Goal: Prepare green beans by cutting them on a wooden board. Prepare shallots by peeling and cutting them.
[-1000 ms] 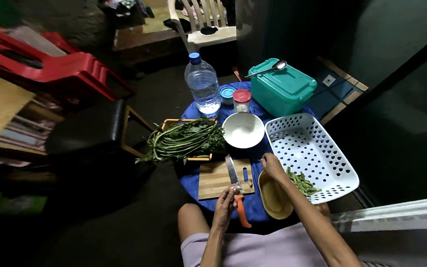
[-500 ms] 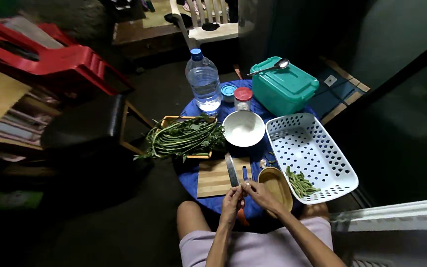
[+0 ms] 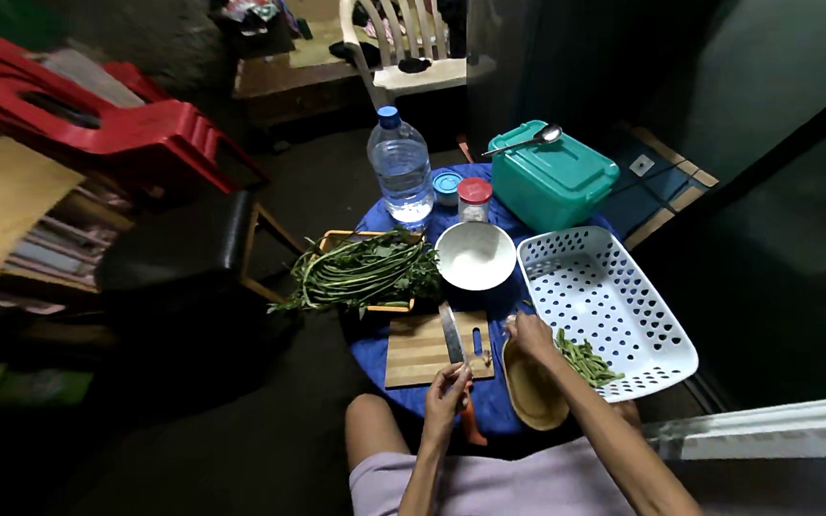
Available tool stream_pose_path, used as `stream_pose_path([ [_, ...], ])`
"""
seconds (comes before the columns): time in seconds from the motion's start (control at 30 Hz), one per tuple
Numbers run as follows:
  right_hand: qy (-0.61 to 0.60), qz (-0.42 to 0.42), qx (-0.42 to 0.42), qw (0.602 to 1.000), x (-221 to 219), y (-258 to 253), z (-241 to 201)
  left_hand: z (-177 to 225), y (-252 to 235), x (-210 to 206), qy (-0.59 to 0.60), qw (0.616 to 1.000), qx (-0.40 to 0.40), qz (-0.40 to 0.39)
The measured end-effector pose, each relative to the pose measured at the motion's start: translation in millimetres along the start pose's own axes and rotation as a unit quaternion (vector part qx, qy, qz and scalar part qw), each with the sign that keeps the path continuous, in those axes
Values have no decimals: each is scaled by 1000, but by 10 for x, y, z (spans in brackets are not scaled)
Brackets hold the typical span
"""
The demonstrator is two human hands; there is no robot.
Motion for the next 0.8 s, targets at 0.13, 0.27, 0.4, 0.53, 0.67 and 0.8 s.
stream_pose_path([
  [0.13,-6,6,-17,1000,43,-68,-31,-95,-5,56,32,999,31,10],
  [0.27,-37,25,-22,999,-25,-33,-5,-106,-13,37,31,998,51,28],
  [0.4,-84,38,3,996,-148,76,16,-117,-57,-5,33,996,66,43],
  [0.53,-209,12,91,974,-344,255,-15,-106,-96,-74,47,996,58,51],
  [0.67,-326,-11,127,937,-581,323,-87,-121,-140,-142,46,997,41,54],
  [0.8,-199,66,57,976,-387,213,-100,-151,-213,-153,39,997,47,42],
])
Point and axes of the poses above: each hand's wrist, its own y-axis away from the middle knuckle, its own x-axis out of the back of the hand, z = x × y, the point moved 1 cm from there along -y, towards the middle knuckle, and after that the axes turned 10 degrees about y, right-handed, at the moved point
